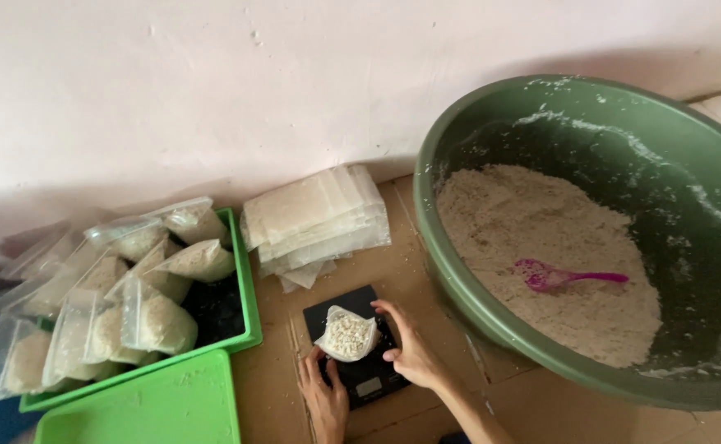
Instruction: Filling small plastic bags with white powder from a large tub using a scoop and weighing them on a digital scale.
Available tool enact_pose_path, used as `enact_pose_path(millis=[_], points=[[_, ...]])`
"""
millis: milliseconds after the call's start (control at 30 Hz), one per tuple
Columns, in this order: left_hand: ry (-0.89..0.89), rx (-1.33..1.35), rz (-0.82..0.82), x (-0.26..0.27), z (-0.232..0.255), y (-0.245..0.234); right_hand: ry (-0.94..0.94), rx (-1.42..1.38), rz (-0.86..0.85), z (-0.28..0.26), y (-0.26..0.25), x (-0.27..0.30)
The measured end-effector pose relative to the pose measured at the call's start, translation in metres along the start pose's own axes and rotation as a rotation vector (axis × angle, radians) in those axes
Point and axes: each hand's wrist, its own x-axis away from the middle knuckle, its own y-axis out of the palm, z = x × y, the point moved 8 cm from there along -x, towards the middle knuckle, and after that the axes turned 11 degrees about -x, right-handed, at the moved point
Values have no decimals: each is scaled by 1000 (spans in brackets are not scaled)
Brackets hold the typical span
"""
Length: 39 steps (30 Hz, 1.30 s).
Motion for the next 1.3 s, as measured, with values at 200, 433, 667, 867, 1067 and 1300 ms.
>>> enact_pose_path(millis=[200,433,667,867,1067,1300], points=[[2,32,-8,-1,7,-7,35,21,-4,7,8,-6],[-7,17,-47,0,8,-7,68,16,-7,15,12,-7],[-5,35,-38,0,9,-8,27,4,4,26,15,-6],[29,44,-26,-1,13,-11,-68,14,103,7,5,-3],[61,30,-47,-1,12,-10,-233,79,127,-71,-11,22],[37,-48,-132,5,2,15,-656,481,155,-241,-84,82]])
